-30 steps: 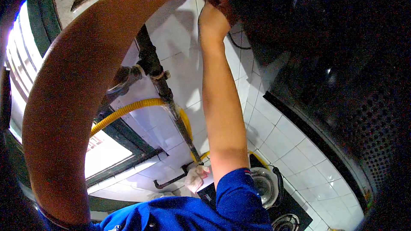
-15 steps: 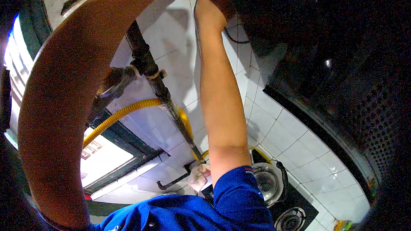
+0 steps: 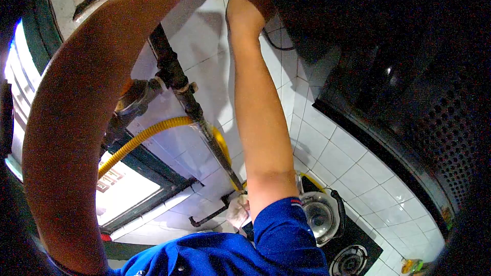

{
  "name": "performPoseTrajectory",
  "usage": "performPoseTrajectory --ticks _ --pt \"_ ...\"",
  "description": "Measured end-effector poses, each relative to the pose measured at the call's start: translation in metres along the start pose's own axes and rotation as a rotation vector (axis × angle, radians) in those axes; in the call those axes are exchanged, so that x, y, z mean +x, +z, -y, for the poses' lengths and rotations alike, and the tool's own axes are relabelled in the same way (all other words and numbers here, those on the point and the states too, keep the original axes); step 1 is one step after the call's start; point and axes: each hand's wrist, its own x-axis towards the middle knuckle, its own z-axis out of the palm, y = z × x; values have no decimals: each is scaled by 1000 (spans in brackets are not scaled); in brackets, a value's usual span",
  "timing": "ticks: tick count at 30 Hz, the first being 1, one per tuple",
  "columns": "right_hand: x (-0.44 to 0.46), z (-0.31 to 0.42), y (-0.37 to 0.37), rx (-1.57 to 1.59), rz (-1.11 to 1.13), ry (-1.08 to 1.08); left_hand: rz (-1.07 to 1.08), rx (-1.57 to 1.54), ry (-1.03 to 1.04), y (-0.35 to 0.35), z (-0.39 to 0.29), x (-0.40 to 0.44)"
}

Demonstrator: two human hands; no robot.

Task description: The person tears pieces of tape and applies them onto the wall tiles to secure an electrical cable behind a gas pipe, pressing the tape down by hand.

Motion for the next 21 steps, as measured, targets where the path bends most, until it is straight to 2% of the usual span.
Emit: performPoseTrajectory --ticks 2,6,9,11,14,18,21 --pt "-1 0 1 -31 -11 53 -39 -52 21 -2 2 -2" --pt "0 -4 3 37 -24 59 -42 41 75 4 4 1" --pt "4 -8 5 -35 -58 -22 -43 101 102 6 6 -2" --pt "3 -3 3 13 -31 45 -53 106 134 5 6 -3" --pt "-4 13 -1 -92 -46 -27 -2 145 104 5 4 -2" --pt "-2 10 -1 -84 0 31 51 303 178 -4 -3 -8" --pt "1 4 -1 -218 -24 -63 103 364 241 -10 -7 -10"
